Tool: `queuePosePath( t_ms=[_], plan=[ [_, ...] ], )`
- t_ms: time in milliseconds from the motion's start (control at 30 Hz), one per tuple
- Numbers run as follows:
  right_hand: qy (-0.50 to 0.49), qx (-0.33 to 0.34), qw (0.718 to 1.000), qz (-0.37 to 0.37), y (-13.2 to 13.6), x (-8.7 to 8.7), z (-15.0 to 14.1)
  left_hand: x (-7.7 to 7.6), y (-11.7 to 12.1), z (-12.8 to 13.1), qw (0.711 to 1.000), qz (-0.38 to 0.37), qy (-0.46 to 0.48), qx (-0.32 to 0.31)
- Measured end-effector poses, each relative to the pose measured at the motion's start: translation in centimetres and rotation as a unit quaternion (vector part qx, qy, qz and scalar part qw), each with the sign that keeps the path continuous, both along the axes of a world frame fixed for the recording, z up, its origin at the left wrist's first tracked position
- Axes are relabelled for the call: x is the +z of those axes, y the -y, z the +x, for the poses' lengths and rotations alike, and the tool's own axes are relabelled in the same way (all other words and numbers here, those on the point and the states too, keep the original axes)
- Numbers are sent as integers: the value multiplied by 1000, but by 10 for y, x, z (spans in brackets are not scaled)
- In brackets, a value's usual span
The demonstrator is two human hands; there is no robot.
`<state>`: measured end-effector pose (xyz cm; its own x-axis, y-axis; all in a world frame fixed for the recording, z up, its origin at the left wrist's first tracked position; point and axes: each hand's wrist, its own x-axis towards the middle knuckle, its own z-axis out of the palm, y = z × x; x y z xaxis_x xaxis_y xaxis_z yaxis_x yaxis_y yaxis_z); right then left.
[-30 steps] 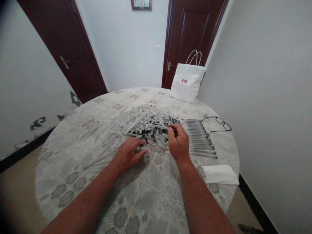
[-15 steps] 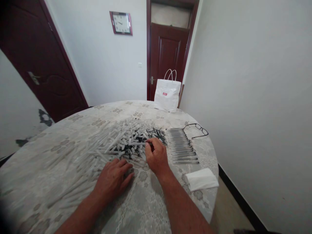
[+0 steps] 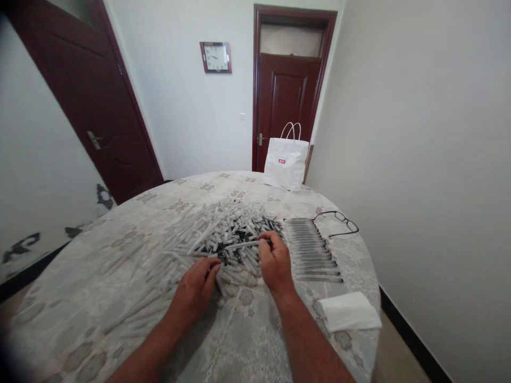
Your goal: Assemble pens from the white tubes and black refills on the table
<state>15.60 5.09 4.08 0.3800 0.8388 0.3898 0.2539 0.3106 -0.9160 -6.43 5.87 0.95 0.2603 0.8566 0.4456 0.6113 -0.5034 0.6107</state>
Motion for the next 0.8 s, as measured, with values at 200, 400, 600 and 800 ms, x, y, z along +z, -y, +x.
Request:
queuePosePath(
  t_ms=[200, 400, 600, 800],
  plan=[
    [-112, 65, 991, -35, -3, -5, -3, 14, -2, -3, 906, -229, 355, -2],
    [-87, 74, 992, -48, -2, -9, -8, 13, 0, 4, 803, -308, 508, -47],
    [-56, 70, 995, -51, -1, -7, -9, 11, -1, 3, 819, -304, 485, -46],
    [-19, 65, 997, -46, 0, -6, -11, 10, -1, 2, 868, -282, 406, -46]
  ],
)
